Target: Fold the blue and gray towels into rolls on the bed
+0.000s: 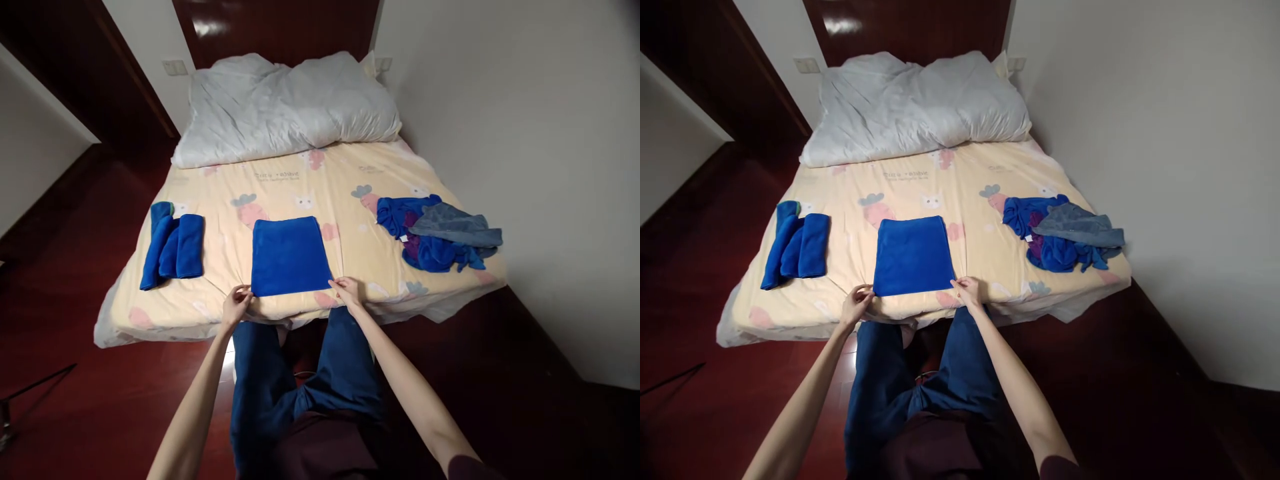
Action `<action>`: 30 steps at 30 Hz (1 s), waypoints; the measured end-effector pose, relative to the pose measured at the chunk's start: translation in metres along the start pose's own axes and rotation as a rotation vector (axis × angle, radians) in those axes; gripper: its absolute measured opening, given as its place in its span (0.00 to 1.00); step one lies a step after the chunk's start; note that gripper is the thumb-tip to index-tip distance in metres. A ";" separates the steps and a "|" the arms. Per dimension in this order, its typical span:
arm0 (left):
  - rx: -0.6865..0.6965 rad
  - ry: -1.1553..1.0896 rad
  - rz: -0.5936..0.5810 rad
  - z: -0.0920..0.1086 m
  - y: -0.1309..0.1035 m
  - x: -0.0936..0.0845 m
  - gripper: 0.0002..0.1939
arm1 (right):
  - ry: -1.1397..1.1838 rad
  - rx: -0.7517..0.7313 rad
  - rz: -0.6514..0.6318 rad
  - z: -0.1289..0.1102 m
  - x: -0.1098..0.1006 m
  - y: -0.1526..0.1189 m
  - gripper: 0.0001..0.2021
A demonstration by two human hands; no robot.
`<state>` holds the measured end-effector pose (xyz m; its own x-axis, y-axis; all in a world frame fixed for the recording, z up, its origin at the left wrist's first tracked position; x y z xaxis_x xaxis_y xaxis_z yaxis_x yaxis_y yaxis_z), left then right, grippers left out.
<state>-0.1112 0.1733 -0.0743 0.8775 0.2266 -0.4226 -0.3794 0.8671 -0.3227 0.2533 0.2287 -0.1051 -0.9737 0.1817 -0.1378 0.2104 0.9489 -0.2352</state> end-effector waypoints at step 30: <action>-0.128 -0.090 -0.348 -0.010 -0.018 -0.017 0.32 | -0.130 0.094 -0.310 -0.017 -0.037 0.004 0.26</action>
<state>-0.1222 0.1492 -0.0694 0.9805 -0.0288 -0.1944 -0.0823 0.8381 -0.5393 0.2885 0.2300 -0.0850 -0.9743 -0.1519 -0.1662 -0.0806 0.9246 -0.3723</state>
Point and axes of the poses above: each hand's wrist, its own y-axis towards the middle knuckle, its own x-axis out of the palm, z = x × y, the point moved 2 cm from there along y, towards the middle knuckle, and after that the axes turned 6 degrees about -x, right-handed, at the moved point
